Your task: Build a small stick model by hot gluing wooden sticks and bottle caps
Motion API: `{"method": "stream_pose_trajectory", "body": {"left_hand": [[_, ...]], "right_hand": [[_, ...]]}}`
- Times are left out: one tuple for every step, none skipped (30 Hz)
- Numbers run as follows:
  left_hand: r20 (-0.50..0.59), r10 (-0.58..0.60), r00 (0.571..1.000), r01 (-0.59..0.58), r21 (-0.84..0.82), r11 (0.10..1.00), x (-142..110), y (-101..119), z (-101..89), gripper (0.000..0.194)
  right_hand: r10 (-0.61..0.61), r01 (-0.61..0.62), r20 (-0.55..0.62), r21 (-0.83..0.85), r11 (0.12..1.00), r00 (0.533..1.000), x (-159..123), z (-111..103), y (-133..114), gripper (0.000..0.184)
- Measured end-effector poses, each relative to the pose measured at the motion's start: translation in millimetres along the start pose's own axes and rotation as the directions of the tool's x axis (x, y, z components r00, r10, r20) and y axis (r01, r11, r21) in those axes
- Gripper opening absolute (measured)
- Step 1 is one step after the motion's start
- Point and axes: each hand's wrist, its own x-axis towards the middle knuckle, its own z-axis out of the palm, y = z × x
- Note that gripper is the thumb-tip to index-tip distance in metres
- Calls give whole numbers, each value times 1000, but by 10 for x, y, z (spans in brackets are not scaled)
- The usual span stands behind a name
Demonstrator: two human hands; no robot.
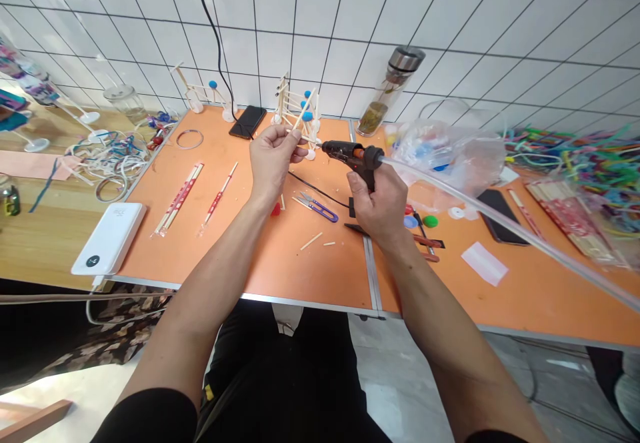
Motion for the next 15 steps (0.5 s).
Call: {"method": "stream_pose_trajectory", "body": {"left_hand": [[-3, -3, 1000, 3, 2, 1000, 2, -1, -2, 31], [-6, -6, 1000, 7, 7, 1000, 3, -1, -4, 31], [-8, -9, 1000, 9, 12, 1000, 3, -1, -5, 31], [-9, -10, 1000, 10, 15, 1000, 2, -1, -5, 30], [-9, -11, 1000, 11, 18, 1000, 1, -2, -4, 29], [-8, -11, 1000, 11, 19, 1000, -1, -2, -3, 29], [-9, -11, 1000, 11, 21, 1000, -3, -3, -1, 28], [-10, -11, 1000, 12, 24, 1000, -5, -5, 1, 28], [-12, -13, 1000, 13, 28, 1000, -7, -6, 4, 28], [-13, -13, 1000, 14, 32, 999, -9, -7, 7, 28], [-13, -13, 1000, 14, 34, 999, -12, -7, 10, 29], [-12, -13, 1000, 13, 34, 999, -14, -6, 13, 28], [-10, -13, 1000, 13, 33, 999, -17, -4, 17, 28], [-8, -13, 1000, 13, 32, 999, -20, -1, 20, 28], [-7, -14, 1000, 15, 31, 999, -23, 3, 24, 27]], "right_hand": [[4, -4, -1, 1, 1000, 1000, -1, 1, 2, 58], [9, -9, -6, 2, 1000, 1000, -1, 1, 2, 58], [11, -11, -16, 4, 1000, 1000, 1, -1, -1, 57], [7, -7, -28, 7, 1000, 1000, 3, -3, -6, 56], [0, 1, -40, 11, 1000, 999, 7, -6, -13, 55], [-9, 10, -50, 15, 1000, 999, 11, -9, -22, 54], [-18, 19, -54, 19, 1000, 998, 16, -12, -32, 54], [-23, 24, -53, 22, 999, 998, 20, -14, -42, 54], [-24, 25, -49, 24, 999, 999, 24, -15, -50, 55], [-20, 21, -45, 24, 1000, 999, 26, -14, -55, 56], [-14, 15, -44, 22, 1000, 999, 28, -12, -58, 57], [-9, 10, -44, 19, 1000, 999, 28, -9, -59, 58], [-4, 5, -44, 16, 1000, 999, 27, -6, -57, 59], [-1, 1, -46, 13, 1000, 999, 26, -4, -55, 59], [1, 0, -48, 11, 1000, 999, 26, -2, -52, 59]]}}
